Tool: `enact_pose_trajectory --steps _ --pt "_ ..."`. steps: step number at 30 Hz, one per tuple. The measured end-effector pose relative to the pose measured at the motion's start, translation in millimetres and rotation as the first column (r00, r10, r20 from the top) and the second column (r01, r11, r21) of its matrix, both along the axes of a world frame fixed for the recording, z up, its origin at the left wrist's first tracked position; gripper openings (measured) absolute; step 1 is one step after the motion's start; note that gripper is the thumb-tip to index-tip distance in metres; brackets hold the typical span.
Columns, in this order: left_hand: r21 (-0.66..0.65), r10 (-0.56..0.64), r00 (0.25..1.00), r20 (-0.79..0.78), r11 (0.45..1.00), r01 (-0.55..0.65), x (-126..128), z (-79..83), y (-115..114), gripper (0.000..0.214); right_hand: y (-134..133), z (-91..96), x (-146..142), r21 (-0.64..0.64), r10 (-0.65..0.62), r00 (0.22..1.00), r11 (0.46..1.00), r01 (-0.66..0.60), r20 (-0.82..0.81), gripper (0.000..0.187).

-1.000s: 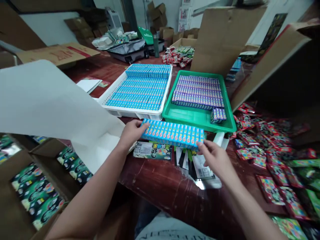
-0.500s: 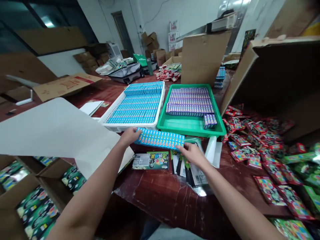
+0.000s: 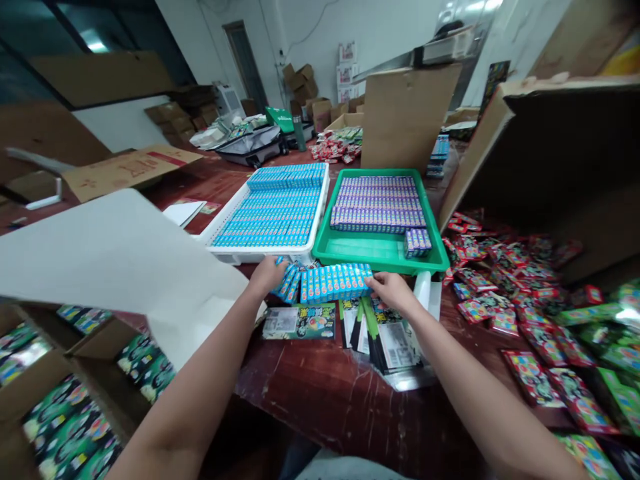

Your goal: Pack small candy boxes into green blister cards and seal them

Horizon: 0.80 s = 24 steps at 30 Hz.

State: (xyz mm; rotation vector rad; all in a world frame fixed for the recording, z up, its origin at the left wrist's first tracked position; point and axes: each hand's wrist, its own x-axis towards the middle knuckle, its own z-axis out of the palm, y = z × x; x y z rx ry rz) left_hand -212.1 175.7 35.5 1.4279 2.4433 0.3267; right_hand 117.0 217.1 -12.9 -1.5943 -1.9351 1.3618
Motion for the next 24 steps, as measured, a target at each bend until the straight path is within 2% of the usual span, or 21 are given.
enact_pose_trajectory --steps 3,5,7,10,12,15,18,20,22,24 --pt "0.049 0.046 0.996 -0.078 0.998 -0.042 10.9 -5.0 -7.8 0.036 -13.3 7.3 1.7 0.068 0.011 1.000 0.998 -0.012 0.016 0.032" --pt "0.110 0.043 0.991 -0.126 0.994 -0.029 16.4 -4.7 -13.1 0.046 -17.6 16.1 7.6 0.161 -0.008 0.999 0.987 0.000 0.052 0.031" --pt "0.210 0.012 0.983 -0.182 0.977 0.027 22.8 2.6 -14.4 0.057 -12.2 28.1 20.1 0.274 -0.066 0.993 0.961 0.036 0.101 0.037" --pt "0.372 -0.116 0.976 -0.183 0.911 0.178 43.1 22.9 0.2 0.063 17.1 46.9 47.7 0.417 -0.189 0.964 0.904 0.095 0.189 0.049" --pt "0.405 -0.228 0.969 -0.093 0.881 0.246 65.0 33.0 27.1 0.057 47.2 54.7 62.0 0.472 -0.261 0.928 0.875 0.110 0.267 0.054" --pt "0.352 -0.274 0.962 -0.006 0.900 0.258 99.9 30.7 90.7 0.050 95.0 57.1 63.2 0.495 -0.295 0.874 0.866 0.074 0.386 0.054" --pt "0.316 -0.220 0.975 0.022 0.927 0.202 125.5 14.1 159.3 0.039 136.7 56.9 46.0 0.507 -0.302 0.831 0.861 0.028 0.467 0.044" --pt "0.313 -0.160 0.987 0.004 0.938 0.151 137.0 1.8 194.0 0.040 161.1 57.1 33.4 0.530 -0.345 0.791 0.847 0.032 0.504 0.040" --pt "0.313 -0.104 0.994 -0.017 0.944 0.105 144.9 -10.4 216.6 0.048 182.8 55.1 24.1 0.558 -0.406 0.738 0.828 0.049 0.539 0.040" --pt "0.309 -0.069 0.997 -0.034 0.948 0.076 149.9 -22.4 229.2 0.059 199.8 48.7 18.3 0.579 -0.447 0.685 0.814 0.046 0.575 0.042"
